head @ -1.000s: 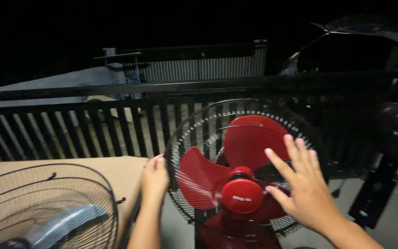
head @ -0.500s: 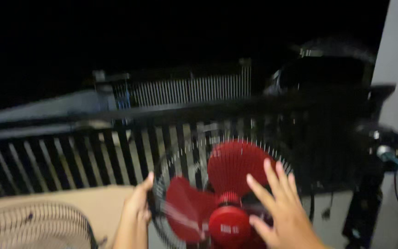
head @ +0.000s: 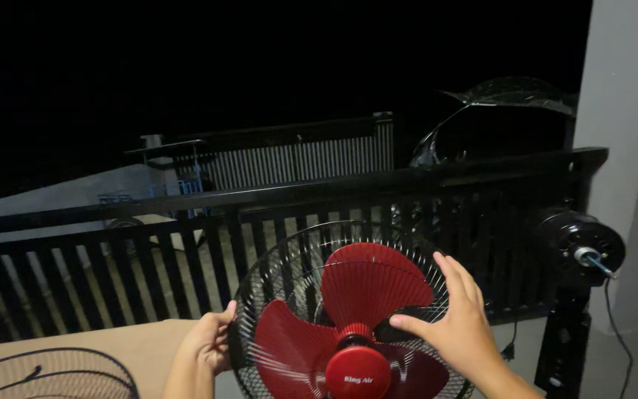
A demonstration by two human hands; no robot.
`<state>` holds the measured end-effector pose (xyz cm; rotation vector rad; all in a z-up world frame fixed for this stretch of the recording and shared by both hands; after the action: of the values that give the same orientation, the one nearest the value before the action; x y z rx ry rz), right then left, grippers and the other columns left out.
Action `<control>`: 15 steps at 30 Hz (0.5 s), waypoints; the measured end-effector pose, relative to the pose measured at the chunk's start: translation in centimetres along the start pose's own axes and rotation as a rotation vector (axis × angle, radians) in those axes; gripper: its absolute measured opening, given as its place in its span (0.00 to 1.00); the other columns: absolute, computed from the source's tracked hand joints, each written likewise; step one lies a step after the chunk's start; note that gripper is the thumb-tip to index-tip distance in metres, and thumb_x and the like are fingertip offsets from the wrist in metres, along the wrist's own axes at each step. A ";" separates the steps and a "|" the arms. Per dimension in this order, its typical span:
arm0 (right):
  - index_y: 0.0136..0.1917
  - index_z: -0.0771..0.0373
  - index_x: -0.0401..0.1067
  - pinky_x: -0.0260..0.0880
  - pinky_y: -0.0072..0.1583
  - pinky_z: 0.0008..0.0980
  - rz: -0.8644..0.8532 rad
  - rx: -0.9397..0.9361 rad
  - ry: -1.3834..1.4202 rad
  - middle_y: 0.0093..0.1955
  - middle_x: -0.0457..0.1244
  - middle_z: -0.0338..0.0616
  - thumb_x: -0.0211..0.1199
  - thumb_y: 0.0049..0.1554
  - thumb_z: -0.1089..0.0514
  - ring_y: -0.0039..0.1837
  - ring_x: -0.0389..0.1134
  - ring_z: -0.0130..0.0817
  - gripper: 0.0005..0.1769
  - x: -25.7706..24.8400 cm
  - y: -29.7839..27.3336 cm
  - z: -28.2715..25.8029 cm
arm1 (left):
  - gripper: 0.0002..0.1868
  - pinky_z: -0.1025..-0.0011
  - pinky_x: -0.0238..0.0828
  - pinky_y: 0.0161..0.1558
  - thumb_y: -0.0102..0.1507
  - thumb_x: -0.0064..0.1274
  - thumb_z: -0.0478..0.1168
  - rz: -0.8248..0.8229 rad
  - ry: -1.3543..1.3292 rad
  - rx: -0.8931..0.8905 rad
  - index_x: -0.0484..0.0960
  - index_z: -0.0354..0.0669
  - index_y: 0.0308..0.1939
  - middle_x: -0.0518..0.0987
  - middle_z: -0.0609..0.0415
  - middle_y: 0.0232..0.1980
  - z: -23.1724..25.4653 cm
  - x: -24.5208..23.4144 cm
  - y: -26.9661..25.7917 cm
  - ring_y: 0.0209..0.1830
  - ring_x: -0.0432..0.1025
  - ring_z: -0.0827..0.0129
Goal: The person disassembles two standing electric fans by removing the front grilles, blades, and rear grilles, then reassembles them. The person handles the grilles, blades, and central hubs of both a black fan and a red fan, placing removed parts on a nearby table before reattaching them.
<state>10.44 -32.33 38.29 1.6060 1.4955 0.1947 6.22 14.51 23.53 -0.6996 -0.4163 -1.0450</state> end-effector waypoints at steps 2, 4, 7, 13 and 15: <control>0.80 0.53 0.52 0.53 0.73 0.52 0.017 -0.009 -0.006 0.79 0.46 0.50 0.83 0.31 0.34 0.80 0.46 0.49 0.72 -0.4 0.1 -0.4 | 0.19 0.78 0.46 0.13 0.61 0.61 0.51 -0.019 0.091 0.022 0.76 0.48 0.22 0.67 0.65 0.17 0.3 1.0 -2.1 0.11 0.48 0.79; 0.80 0.51 0.51 0.52 0.73 0.51 -0.025 0.082 -0.028 0.81 0.45 0.47 0.85 0.30 0.36 0.80 0.44 0.48 0.72 -0.2 0.1 -0.2 | 0.18 0.77 0.55 0.19 0.64 0.59 0.53 0.188 0.241 0.155 0.79 0.45 0.27 0.72 0.62 0.22 1.0 1.0 -4.6 0.16 0.52 0.78; 0.80 0.51 0.51 0.52 0.73 0.50 -0.006 0.079 -0.019 0.80 0.45 0.48 0.85 0.31 0.37 0.80 0.45 0.48 0.71 -0.3 -0.1 -0.9 | 0.31 0.63 0.68 0.26 0.65 0.46 0.65 0.314 0.232 0.175 0.78 0.40 0.26 0.72 0.57 0.22 1.5 1.7 -8.1 0.17 0.51 0.74; 0.80 0.51 0.51 0.51 0.73 0.49 0.016 0.065 0.000 0.82 0.44 0.48 0.84 0.30 0.40 0.80 0.45 0.49 0.71 -0.5 -1.4 -2.3 | 0.27 0.57 0.72 0.32 0.63 0.40 0.62 0.289 0.450 0.163 0.82 0.45 0.29 0.82 0.53 0.27 2.2 3.7 -7.3 0.24 0.73 0.59; 0.80 0.52 0.52 0.51 0.73 0.49 0.032 0.063 0.011 0.82 0.44 0.48 0.83 0.29 0.41 0.80 0.44 0.49 0.71 -0.6 -1.4 -2.8 | 0.22 0.57 0.71 0.28 0.62 0.48 0.54 0.381 0.513 0.215 0.80 0.40 0.27 0.80 0.50 0.26 3.5 2.7 -6.1 0.23 0.72 0.58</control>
<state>7.43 -31.67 39.26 1.6828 1.4983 0.1762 2.05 13.26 29.70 -0.2823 0.0530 -0.7650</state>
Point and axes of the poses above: each hand's wrist, its own y-axis towards the middle knuckle, its own x-axis out of the palm, z = x × y, the point moved 7 cm from there along y, towards the middle knuckle
